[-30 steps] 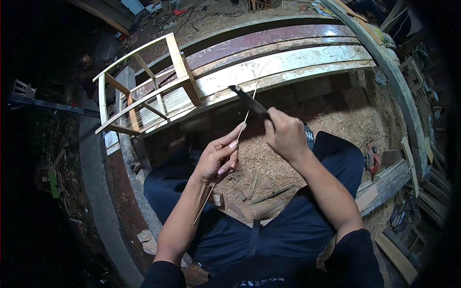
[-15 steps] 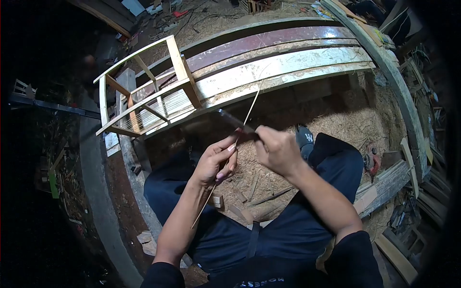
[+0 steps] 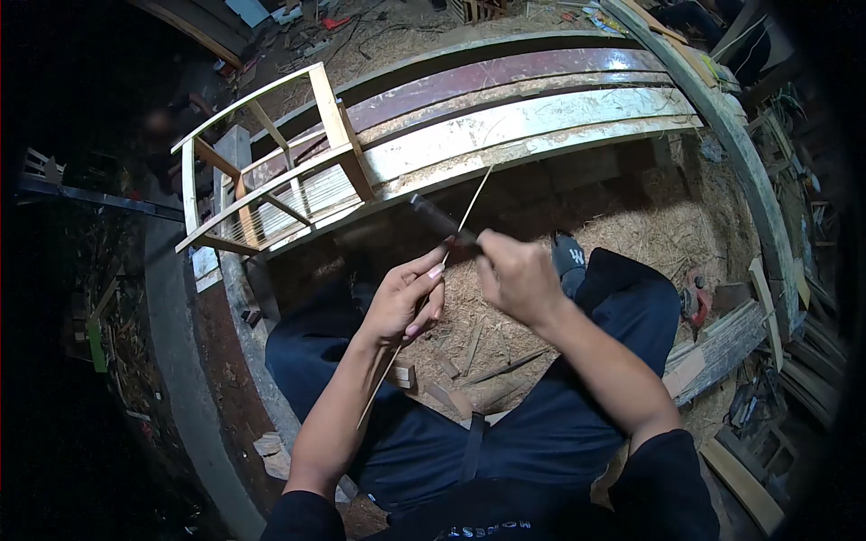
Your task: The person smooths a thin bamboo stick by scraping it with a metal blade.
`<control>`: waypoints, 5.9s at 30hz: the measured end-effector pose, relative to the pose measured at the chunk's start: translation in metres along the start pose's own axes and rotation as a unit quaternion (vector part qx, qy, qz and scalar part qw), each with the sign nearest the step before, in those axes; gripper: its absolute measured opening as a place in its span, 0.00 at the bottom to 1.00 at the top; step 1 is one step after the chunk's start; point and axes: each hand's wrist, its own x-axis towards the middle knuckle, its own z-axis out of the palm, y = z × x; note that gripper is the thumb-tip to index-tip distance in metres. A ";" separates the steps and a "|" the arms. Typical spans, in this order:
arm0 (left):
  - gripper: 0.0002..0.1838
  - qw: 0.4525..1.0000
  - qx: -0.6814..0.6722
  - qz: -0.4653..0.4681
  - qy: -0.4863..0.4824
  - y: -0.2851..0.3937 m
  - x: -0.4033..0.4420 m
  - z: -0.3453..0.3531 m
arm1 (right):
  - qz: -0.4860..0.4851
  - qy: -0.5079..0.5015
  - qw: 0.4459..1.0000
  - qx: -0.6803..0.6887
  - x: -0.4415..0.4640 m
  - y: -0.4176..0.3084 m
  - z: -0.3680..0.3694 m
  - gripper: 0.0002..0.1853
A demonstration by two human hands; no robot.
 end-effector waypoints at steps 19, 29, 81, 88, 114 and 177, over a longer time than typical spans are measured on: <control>0.24 1.000 0.006 -0.022 0.003 0.000 0.000 -0.004 | 0.001 -0.031 0.999 0.037 -0.002 -0.006 0.006 0.05; 0.25 0.999 -0.009 -0.019 0.027 0.000 -0.002 -0.003 | 0.038 -0.011 0.999 0.021 -0.004 0.001 0.014 0.06; 0.27 0.972 -0.230 -0.008 -0.041 0.001 0.000 -0.014 | -0.017 -0.114 0.993 -0.025 -0.012 -0.019 0.007 0.48; 0.27 0.964 -0.257 0.001 -0.066 0.004 -0.002 -0.012 | -0.001 -0.098 0.995 -0.021 -0.013 -0.016 0.010 0.48; 0.29 0.927 -0.369 0.010 -0.065 -0.001 -0.002 -0.014 | -0.007 -0.074 0.997 -0.017 -0.017 -0.018 0.009 0.47; 0.28 0.994 -0.095 -0.017 -0.042 0.001 0.002 0.003 | 0.183 0.101 0.939 0.273 0.025 0.036 -0.003 0.21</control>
